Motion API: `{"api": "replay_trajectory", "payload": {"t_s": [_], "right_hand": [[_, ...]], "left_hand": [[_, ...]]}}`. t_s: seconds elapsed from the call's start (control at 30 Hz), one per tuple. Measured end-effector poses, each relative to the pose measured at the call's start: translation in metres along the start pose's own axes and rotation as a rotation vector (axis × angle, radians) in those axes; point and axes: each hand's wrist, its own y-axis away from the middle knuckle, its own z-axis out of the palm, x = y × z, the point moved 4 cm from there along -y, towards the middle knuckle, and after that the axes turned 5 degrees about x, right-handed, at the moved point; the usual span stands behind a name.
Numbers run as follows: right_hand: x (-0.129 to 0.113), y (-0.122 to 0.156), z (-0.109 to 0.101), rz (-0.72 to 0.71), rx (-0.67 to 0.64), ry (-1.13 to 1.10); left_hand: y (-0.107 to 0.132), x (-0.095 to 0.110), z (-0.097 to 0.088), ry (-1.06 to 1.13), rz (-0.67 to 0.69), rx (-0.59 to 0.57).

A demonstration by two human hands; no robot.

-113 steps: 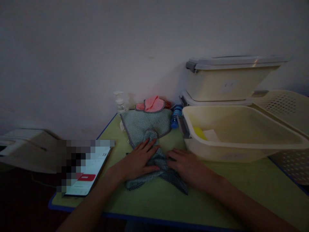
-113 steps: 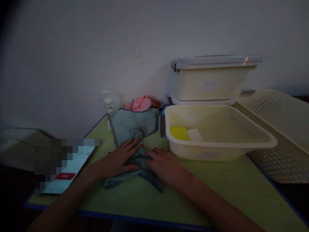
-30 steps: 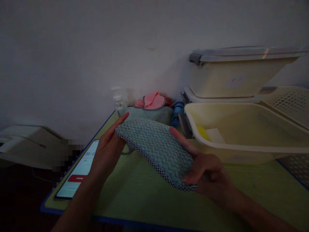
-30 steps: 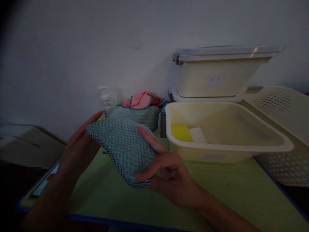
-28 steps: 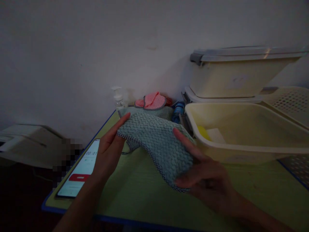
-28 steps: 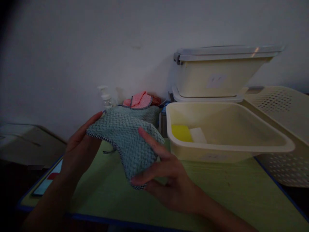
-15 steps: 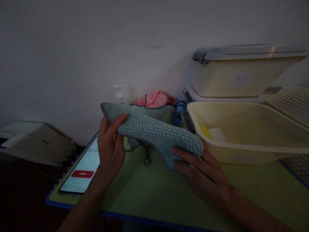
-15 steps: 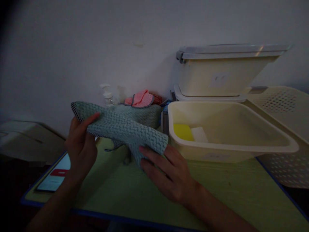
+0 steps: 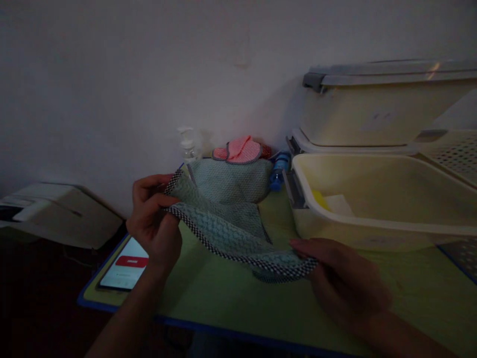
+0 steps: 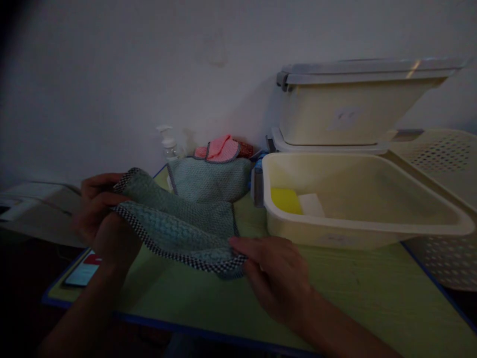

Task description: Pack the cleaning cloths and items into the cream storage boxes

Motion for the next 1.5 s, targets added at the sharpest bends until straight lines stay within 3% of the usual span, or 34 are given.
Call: {"api": "replay_trajectory", "payload": {"t_s": [0.2,0.3,0.47,0.63,0.73,0.87,0.97,1.03,1.17,1.33,1.5], "right_hand": [[0.000,-0.006,0.011,-0.069,0.019,-0.042],[-0.005,-0.015,0.006,-0.053,0.041,-0.014],[-0.016,-0.030,-0.016,0.016,0.027,-0.039],[-0.006,-0.043,-0.036,0.283,0.029,-0.275],[0.000,-0.051,-0.041,0.460,0.025,-0.476],[0.001,-0.056,-0.044,0.597,-0.005,-0.658],[0.000,-0.055,-0.044,0.637,-0.094,-0.662],[0.000,-0.052,-0.043,0.662,-0.169,-0.640],[-0.001,-0.051,-0.042,0.738,-0.241,-0.624],[0.000,-0.054,-0.043,0.738,-0.195,-0.669],[0.013,-0.059,-0.035,0.685,-0.151,-0.669]], "left_hand": [[-0.006,-0.022,0.002,-0.158,-0.168,-0.032],[-0.015,-0.025,0.000,-0.273,-0.088,-0.080],[-0.040,-0.011,-0.010,-0.436,0.144,-0.234],[-0.059,0.002,-0.022,-0.388,0.156,-0.417],[-0.065,0.010,-0.035,-0.386,0.056,-0.346],[-0.069,0.012,-0.051,-0.250,-0.267,-0.224],[-0.069,0.005,-0.056,-0.110,-0.520,-0.306],[-0.069,0.000,-0.058,-0.071,-0.610,-0.383],[-0.069,-0.005,-0.064,-0.082,-0.597,-0.464],[-0.071,-0.010,-0.068,-0.097,-0.547,-0.553],[-0.075,-0.030,-0.047,-0.130,-0.596,-0.771]]}}
